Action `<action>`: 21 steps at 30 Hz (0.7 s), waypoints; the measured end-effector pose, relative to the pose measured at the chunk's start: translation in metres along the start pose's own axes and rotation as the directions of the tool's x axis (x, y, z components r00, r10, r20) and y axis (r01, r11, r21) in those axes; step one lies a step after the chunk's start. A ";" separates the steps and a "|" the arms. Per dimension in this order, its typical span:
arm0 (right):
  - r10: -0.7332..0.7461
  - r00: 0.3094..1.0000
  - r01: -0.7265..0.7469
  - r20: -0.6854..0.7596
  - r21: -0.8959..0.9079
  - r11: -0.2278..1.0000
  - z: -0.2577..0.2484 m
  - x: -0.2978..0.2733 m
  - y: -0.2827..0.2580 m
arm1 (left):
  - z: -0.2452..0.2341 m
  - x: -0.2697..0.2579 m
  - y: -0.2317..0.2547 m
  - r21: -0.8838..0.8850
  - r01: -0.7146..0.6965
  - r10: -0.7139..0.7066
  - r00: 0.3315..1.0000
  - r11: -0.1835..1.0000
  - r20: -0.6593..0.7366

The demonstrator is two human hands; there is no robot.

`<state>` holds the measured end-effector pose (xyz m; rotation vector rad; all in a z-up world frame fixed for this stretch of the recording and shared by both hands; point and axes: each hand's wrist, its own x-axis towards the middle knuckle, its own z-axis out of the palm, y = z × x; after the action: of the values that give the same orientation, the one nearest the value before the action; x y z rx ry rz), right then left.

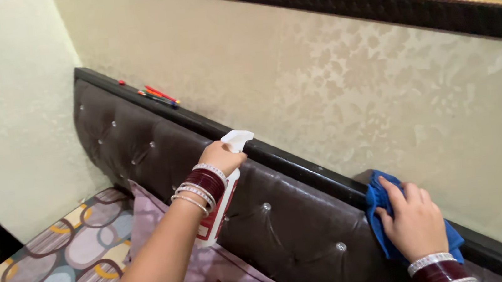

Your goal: The person sprays a liquid from a bottle onto the surface and top edge of a dark brown tufted headboard and wipes it with a blue cloth.

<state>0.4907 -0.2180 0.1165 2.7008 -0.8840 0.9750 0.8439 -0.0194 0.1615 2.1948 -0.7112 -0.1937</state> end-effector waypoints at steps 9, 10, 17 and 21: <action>0.015 1.000 -0.015 -0.003 -0.042 0.999 0.008 -0.001 0.003 | -0.019 0.032 -0.029 -0.013 0.062 -0.063 0.985 0.998 -0.160; 0.019 1.000 -0.019 0.001 -0.046 0.999 0.009 -0.002 0.003 | -0.023 0.034 -0.029 -0.022 0.071 -0.074 0.983 0.997 -0.166; 0.000 1.000 -0.001 -0.021 -0.062 0.998 0.016 -0.002 0.009 | -0.039 0.047 -0.040 -0.013 0.087 -0.088 0.968 0.996 -0.235; 0.029 0.999 -0.027 0.014 -0.088 0.996 0.018 -0.002 0.011 | -0.045 0.063 -0.056 0.134 0.083 -0.050 0.972 0.987 -0.230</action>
<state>0.4928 -0.2312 0.1004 2.6325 -0.9472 0.8993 0.9363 0.0043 0.1562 2.3322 -0.5384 0.0754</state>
